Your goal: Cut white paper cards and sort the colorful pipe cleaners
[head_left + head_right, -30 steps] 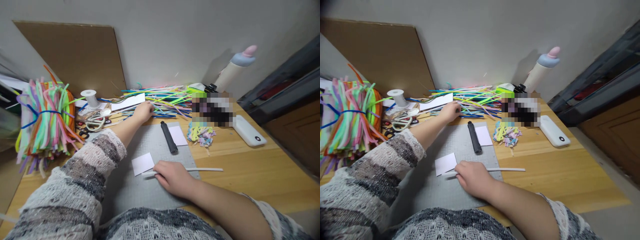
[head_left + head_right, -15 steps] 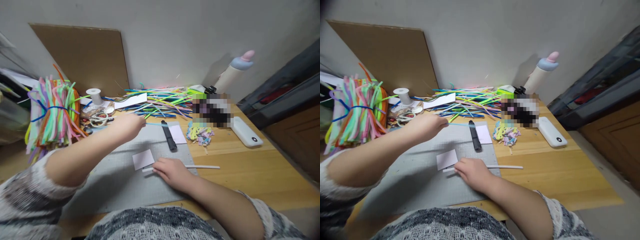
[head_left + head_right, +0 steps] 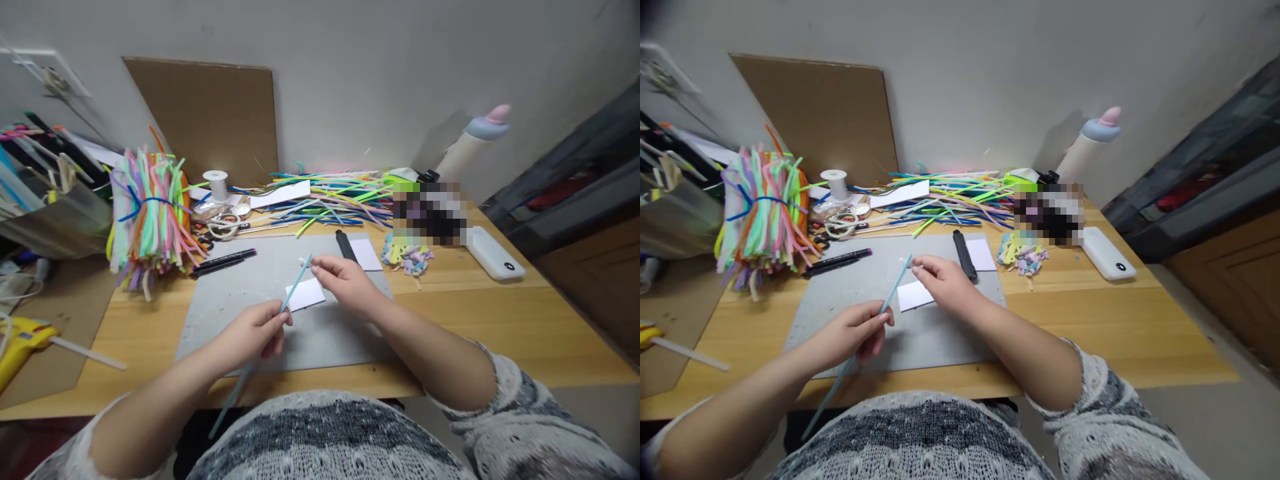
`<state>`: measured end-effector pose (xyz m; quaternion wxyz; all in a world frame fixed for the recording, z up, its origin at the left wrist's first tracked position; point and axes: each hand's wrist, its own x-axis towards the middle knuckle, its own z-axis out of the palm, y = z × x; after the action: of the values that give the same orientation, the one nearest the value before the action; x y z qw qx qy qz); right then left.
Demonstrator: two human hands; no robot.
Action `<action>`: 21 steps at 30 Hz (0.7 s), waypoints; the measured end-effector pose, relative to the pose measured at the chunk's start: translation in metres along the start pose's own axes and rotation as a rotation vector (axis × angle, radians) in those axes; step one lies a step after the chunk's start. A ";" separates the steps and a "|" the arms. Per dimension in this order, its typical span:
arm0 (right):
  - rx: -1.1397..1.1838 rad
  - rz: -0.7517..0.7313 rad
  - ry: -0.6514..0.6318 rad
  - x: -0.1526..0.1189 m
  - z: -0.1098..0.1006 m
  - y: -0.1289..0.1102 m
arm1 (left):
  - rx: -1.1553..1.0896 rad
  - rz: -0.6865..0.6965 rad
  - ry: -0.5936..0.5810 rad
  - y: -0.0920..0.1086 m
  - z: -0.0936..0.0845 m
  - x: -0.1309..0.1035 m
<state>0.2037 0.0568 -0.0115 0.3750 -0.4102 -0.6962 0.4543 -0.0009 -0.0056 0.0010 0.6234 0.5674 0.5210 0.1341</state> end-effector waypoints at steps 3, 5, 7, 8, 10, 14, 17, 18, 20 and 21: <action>0.022 0.020 -0.002 0.007 0.004 -0.012 | -0.088 -0.012 0.037 -0.007 0.004 -0.001; 0.031 0.034 0.000 0.009 0.007 -0.017 | -0.113 -0.015 0.046 -0.011 0.006 -0.002; 0.034 0.051 0.008 0.009 0.010 -0.018 | -0.104 -0.021 0.034 -0.016 0.008 -0.004; 0.030 0.061 0.009 0.009 0.011 -0.018 | -0.084 -0.024 0.023 -0.018 0.008 -0.005; 0.019 0.088 -0.001 0.010 0.016 -0.014 | -0.027 -0.023 -0.011 -0.022 0.008 -0.005; 0.024 0.135 -0.021 0.012 0.023 -0.003 | -0.085 0.075 -0.033 -0.020 0.006 0.007; 0.032 0.145 -0.037 0.013 0.027 0.004 | -0.311 0.131 0.055 -0.011 0.005 0.030; 0.033 0.147 -0.047 0.012 0.027 0.007 | -0.370 0.143 0.098 -0.008 0.005 0.039; 0.025 0.153 -0.053 0.010 0.026 0.013 | -0.421 0.170 0.167 -0.004 0.005 0.057; 0.017 0.159 -0.048 0.009 0.025 0.017 | -0.424 0.183 0.181 -0.003 0.005 0.064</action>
<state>0.1819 0.0608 -0.0338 0.3244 -0.4497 -0.6664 0.4984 0.0284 0.0394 -0.0344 0.6646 0.4544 0.4812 0.3468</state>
